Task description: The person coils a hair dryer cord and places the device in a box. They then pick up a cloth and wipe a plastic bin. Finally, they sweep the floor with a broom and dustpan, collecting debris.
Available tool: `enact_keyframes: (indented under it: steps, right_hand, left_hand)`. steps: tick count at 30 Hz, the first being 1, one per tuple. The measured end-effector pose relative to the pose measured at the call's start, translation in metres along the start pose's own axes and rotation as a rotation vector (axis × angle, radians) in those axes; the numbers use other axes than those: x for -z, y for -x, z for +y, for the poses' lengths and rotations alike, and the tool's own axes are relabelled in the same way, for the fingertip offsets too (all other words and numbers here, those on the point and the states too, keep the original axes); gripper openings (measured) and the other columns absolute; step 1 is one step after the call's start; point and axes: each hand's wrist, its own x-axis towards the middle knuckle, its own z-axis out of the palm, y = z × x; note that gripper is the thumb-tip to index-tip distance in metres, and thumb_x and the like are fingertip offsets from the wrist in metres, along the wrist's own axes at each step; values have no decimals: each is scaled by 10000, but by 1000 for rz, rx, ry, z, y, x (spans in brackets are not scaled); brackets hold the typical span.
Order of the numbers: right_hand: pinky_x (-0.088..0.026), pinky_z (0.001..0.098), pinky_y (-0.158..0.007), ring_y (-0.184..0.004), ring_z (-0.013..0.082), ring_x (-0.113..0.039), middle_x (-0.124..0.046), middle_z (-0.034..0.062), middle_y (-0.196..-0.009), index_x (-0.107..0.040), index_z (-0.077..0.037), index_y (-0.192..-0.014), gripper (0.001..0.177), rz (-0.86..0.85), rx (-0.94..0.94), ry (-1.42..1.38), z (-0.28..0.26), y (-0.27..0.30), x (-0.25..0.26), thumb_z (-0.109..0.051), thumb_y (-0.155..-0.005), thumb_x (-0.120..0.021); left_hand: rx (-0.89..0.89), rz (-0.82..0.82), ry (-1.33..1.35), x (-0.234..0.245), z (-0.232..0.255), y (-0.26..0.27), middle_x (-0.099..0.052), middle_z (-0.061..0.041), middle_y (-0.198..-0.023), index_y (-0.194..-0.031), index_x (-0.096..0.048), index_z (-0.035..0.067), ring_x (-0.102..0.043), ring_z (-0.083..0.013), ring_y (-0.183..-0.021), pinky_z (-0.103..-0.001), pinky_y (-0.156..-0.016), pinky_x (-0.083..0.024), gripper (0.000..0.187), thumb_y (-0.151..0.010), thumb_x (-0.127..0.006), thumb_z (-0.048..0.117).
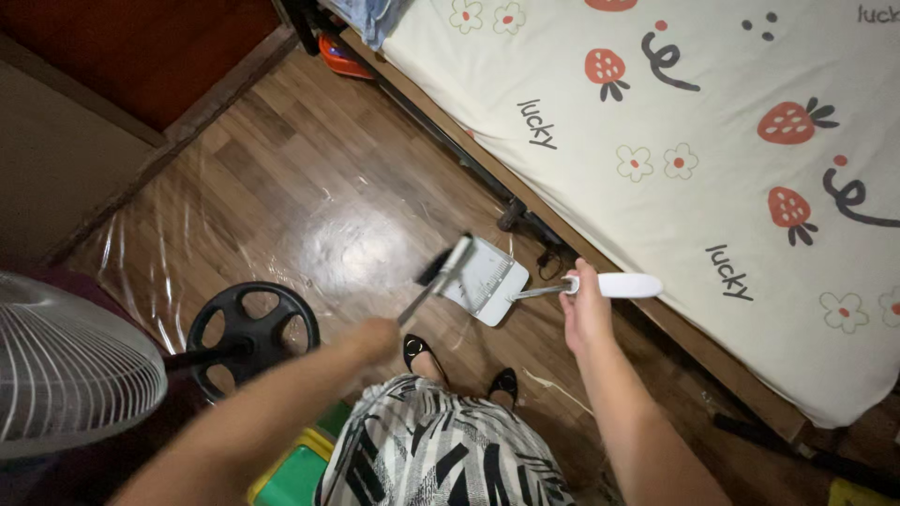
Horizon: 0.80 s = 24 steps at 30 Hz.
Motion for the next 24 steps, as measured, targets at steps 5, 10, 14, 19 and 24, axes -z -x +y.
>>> enact_keyframes:
  steps: [5, 10, 14, 19, 24]
  right_hand:
    - [-376, 481, -1071, -1091, 153, -564, -615, 17, -1034, -566, -172, -1065, 300, 115, 31, 59, -46, -3, 19, -437, -931, -612]
    - [-366, 507, -1085, -1070, 139, -549, -624, -6, -997, -555, -180, -1021, 291, 185, 45, 45, -62, 10, 48, -457, -941, -593]
    - [-396, 375, -906, -931, 126, -517, -568, -25, -935, -540, -189, -996, 266, 203, 41, 50, -36, 0, 63, -422, -951, -659]
    - [-269, 338, -686, -773, 133, -406, -511, -4, -872, -557, -158, -973, 328, 49, 68, -25, -5, -16, 69, -431, -988, -739]
    - [-374, 400, -1003, -1032, 123, -530, -656, -23, -1007, -611, -169, -1005, 311, 46, -1, 142, -37, -14, 79, -462, -912, -658]
  left_hand:
    - [108, -109, -141, 113, -33, -13, -748, -203, -987, -1133, -740, 29, -729, -332, -877, -463, -749, -575, 314, -858, -600, 89]
    - [294, 170, -203, 142, -14, -39, -724, -212, -1163, -1167, -749, 34, -715, -366, -1073, -474, -859, -586, 316, -883, -627, 102]
    - [236, 152, -230, 83, 47, -58, -727, -203, -1159, -1142, -751, 37, -719, -355, -1064, -481, -857, -585, 292, -896, -634, 143]
    - [-21, 1, -289, -33, 121, -18, -731, -192, -1154, -1112, -754, 41, -723, -342, -1054, -490, -855, -583, 275, -911, -643, 194]
    - [-58, 85, 131, -29, 65, 54, -714, -202, -1158, -1352, -635, 142, -690, -397, -1059, -500, -894, -558, 567, -787, -609, 94]
